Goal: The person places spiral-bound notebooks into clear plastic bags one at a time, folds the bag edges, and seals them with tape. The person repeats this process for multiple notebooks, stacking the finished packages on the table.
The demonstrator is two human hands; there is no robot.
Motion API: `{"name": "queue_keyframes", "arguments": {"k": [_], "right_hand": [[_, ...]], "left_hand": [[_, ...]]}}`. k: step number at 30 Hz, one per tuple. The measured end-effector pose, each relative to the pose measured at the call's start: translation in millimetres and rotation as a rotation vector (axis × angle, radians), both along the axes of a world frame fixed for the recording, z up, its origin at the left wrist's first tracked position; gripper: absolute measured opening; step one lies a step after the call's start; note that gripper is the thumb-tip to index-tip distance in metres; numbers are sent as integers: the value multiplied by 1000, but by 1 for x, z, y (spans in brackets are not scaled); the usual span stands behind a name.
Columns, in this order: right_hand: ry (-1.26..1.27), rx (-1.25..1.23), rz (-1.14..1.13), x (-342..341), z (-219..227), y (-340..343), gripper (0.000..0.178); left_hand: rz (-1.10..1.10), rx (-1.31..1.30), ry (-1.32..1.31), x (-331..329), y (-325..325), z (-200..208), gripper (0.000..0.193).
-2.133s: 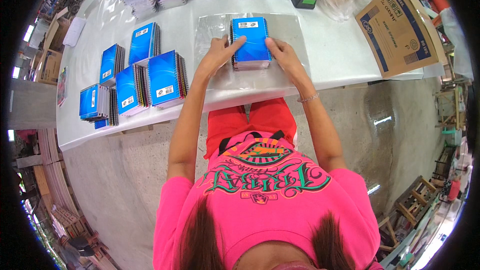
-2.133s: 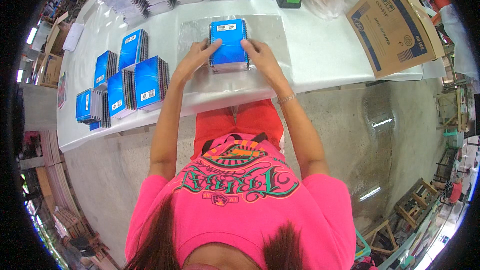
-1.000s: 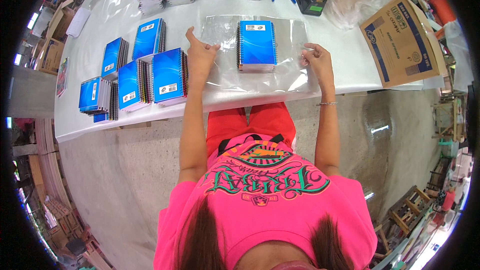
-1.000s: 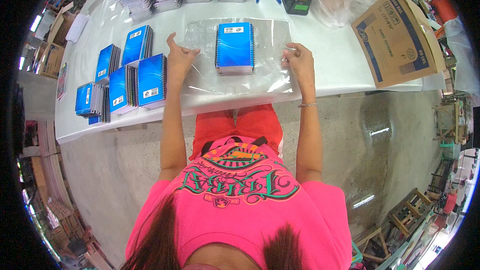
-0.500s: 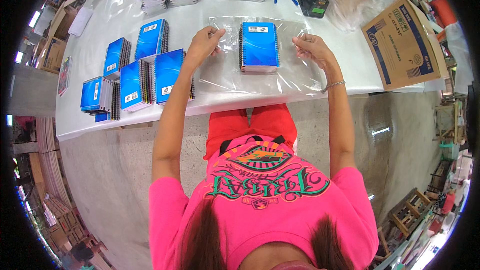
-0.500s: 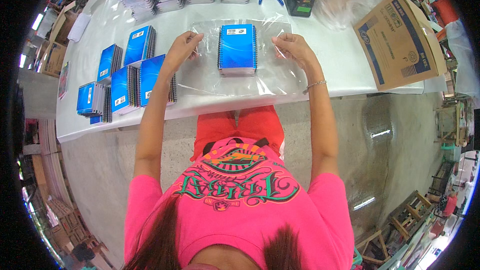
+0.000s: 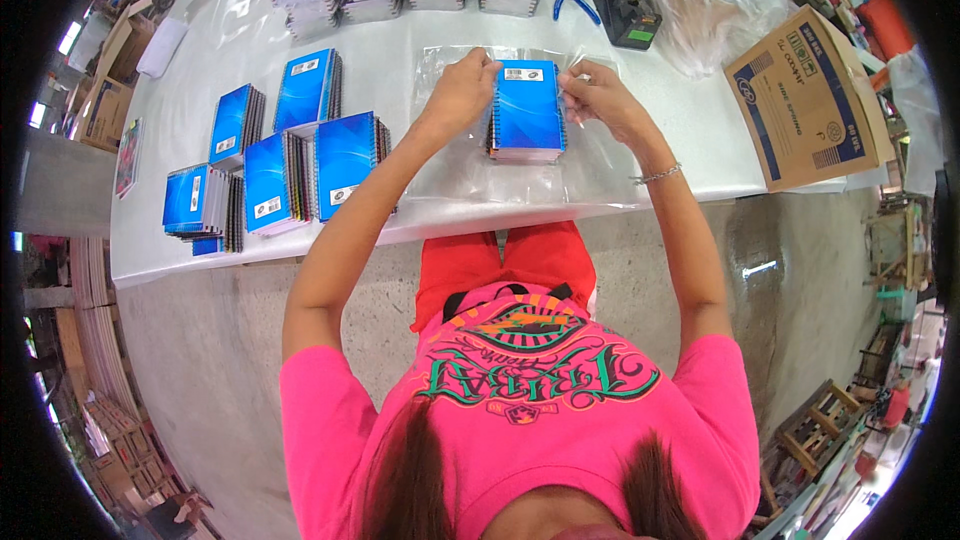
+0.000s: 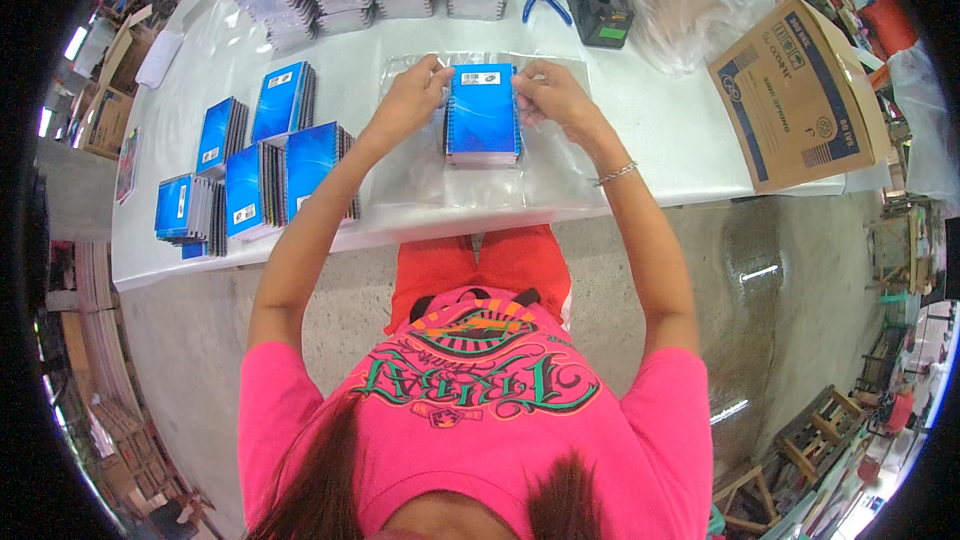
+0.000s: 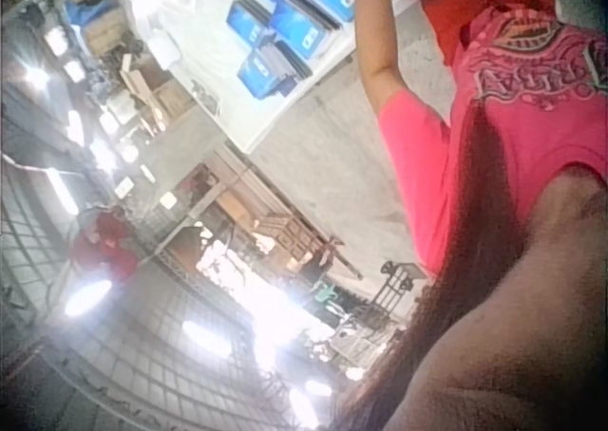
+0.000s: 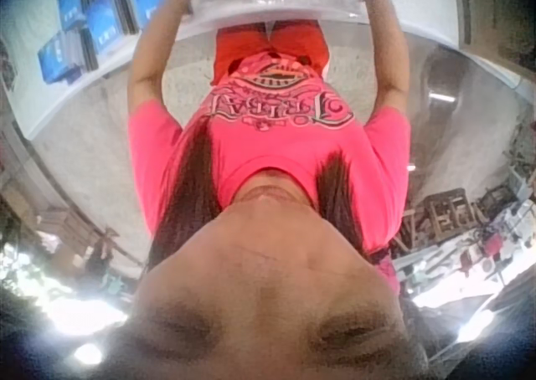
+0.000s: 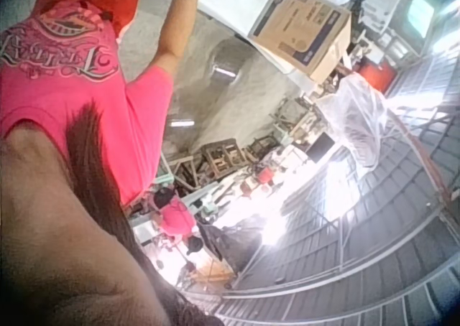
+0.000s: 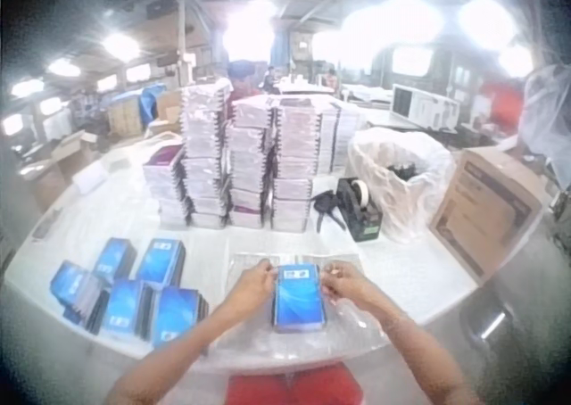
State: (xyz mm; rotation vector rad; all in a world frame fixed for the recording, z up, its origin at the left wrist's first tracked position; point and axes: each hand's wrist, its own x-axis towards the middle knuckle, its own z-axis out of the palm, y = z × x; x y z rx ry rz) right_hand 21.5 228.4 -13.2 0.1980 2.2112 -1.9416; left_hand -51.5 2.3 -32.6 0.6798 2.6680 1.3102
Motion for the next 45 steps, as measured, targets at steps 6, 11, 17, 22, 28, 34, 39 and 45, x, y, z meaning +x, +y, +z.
{"name": "queue_keyframes", "arguments": {"k": [6,11,17,22,28,34,39,45], "right_hand": [[91,271,-7,-9,-6,-28,15],[180,501,-66,-5,-4,-50,18],[163,524,-26,-8,0,-49,18],[199,481,16,-5,-1,-43,16],[167,371,-9,-1,-7,-39,17],[93,188,-45,-1,-11,-37,18],[90,262,-78,-5,-5,-43,17],[99,497,-46,-12,0,-49,24]], "left_hand": [[-43,-43,7,9,21,4,30],[-13,-184,74,10,31,-4,28],[-191,-313,141,-7,23,4,31],[-426,-361,109,-16,-14,31,30],[-438,-251,151,5,-31,18,46],[-479,-122,86,2,-24,-5,74],[-487,-150,52,3,-14,-8,80],[-495,-254,-18,7,-11,3,85]]}}
